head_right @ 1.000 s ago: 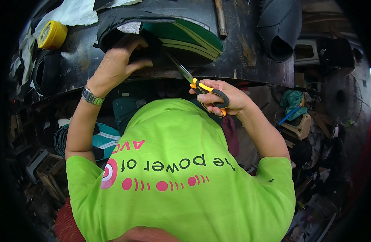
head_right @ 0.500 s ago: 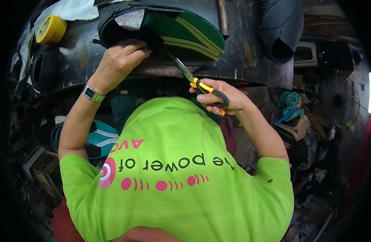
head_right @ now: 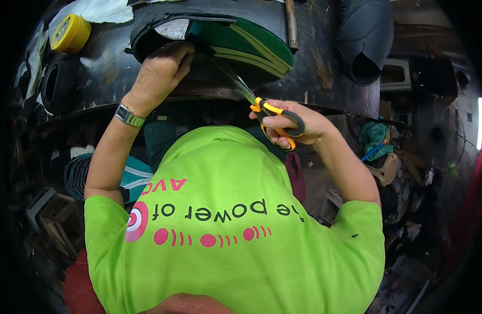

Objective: The person repeatedly places white fabric and black foam padding inside a teal helmet, trims the edges with scissors, and uses a hammer to press the padding into place. The person flips the helmet to access different areas and continues trimming and tucking the materials.

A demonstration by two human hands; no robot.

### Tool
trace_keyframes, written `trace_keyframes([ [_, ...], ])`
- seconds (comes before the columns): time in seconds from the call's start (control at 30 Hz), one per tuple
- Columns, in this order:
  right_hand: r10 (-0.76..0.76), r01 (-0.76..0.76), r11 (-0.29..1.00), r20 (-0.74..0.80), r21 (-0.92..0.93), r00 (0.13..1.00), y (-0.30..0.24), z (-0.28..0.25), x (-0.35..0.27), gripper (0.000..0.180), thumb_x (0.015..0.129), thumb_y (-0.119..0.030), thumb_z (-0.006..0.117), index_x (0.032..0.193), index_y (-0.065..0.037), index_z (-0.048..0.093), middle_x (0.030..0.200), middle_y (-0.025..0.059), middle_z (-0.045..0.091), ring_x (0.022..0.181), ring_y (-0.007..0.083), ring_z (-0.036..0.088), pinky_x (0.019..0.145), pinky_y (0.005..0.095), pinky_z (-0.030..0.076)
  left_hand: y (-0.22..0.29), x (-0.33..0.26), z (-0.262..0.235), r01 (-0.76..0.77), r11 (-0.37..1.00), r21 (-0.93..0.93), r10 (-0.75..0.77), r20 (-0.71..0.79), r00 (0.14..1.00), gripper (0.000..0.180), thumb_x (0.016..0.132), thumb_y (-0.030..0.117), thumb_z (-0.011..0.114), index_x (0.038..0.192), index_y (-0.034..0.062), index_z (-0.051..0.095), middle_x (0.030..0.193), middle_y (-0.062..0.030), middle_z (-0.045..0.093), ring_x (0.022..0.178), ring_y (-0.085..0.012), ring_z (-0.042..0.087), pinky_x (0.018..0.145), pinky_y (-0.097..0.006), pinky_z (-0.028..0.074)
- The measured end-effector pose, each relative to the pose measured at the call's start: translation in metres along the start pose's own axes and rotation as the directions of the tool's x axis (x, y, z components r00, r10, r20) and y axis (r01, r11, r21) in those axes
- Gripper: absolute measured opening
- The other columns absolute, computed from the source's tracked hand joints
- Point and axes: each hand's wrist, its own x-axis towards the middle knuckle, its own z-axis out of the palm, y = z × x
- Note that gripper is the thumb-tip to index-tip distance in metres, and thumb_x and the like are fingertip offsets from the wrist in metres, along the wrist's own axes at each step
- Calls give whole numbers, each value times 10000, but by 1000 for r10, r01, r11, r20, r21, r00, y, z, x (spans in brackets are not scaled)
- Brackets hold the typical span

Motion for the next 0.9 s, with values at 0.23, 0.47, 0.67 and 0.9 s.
trace_keyframes([
  [0.23,60,-45,987,92,-157,994,-32,-11,2,627,907,-330,739,1314,98,528,678,102,605,465,107,555,424,223,435,-4,-13,-1,-152,986,-61,145,-106,984,234,849,85,758,1068,82,676,1106,-90,667,942,-286,699,835,-371,600],
  [0.47,63,-49,978,65,-202,996,-44,-7,0,588,891,-319,757,1265,95,570,663,90,596,414,101,523,413,219,403,-10,-18,-3,-196,980,-25,194,-85,977,225,832,97,770,1039,97,682,1185,-57,639,975,-252,697,865,-348,605],
  [0.67,91,-68,951,62,-303,994,-48,3,-7,604,888,-308,763,1290,101,571,660,86,592,412,94,517,417,214,413,-10,-15,1,-199,980,-19,195,-132,972,226,825,90,775,1029,71,679,1170,-61,644,968,-250,696,849,-342,603],
  [0.9,87,-74,979,58,-190,995,-42,-6,8,673,890,-337,760,1334,116,536,665,84,584,450,101,533,437,221,392,-9,-17,1,-208,978,-29,202,-145,969,226,818,92,782,1029,86,702,1193,-40,640,961,-240,693,847,-336,604],
])
